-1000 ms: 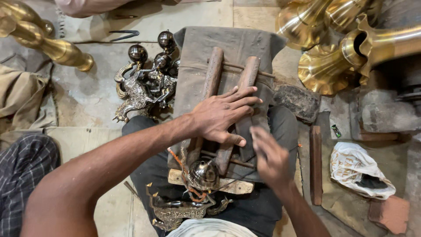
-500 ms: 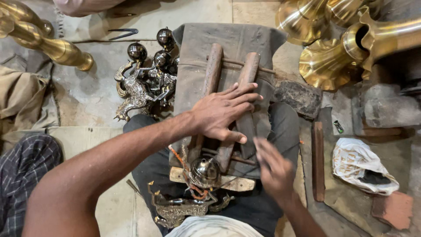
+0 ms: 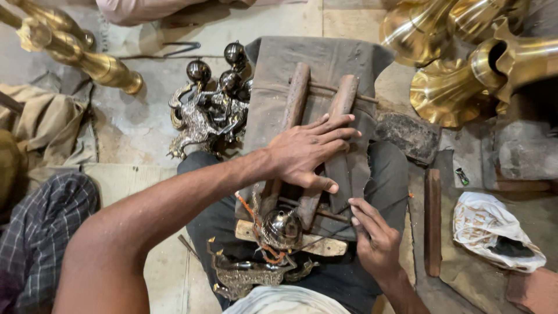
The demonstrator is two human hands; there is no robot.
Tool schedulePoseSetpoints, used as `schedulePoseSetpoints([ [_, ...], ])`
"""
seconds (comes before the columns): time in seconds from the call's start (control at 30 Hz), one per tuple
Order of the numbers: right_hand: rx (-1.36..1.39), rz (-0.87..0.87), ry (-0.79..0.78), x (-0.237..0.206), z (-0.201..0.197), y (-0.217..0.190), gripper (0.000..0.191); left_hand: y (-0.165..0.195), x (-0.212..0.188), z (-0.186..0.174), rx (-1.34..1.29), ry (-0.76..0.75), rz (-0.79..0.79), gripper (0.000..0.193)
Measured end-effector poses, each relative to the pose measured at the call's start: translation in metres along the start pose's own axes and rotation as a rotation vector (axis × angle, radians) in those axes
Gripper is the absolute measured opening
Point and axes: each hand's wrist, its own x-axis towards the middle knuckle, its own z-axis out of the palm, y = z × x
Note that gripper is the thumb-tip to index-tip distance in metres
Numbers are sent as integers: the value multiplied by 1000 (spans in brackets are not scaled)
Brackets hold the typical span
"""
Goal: The person sits on the floor holding a small cast brass ornament clamped in a wooden hand vise on their lap. They file the casting with a small file, then strike a punch against the casting with a wooden mallet, repositioning the piece between blows.
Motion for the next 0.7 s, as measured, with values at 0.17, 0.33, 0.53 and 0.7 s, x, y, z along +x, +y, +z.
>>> schedulePoseSetpoints([
  [0.17,5,-55,22,28,11,10,23,3,-1,1,21,-28,-17,90],
  [0.33,-55,-66,19,26,6,0,28,2,-1,0,49,11,5,93],
  [0.53,-46,-5,-6,16,0,-12,27,1,-4,5,-3,8,4,88],
  [0.7,2,-82,50,38,-1,-2,24,12,-4,-2,8,38,13,86],
])
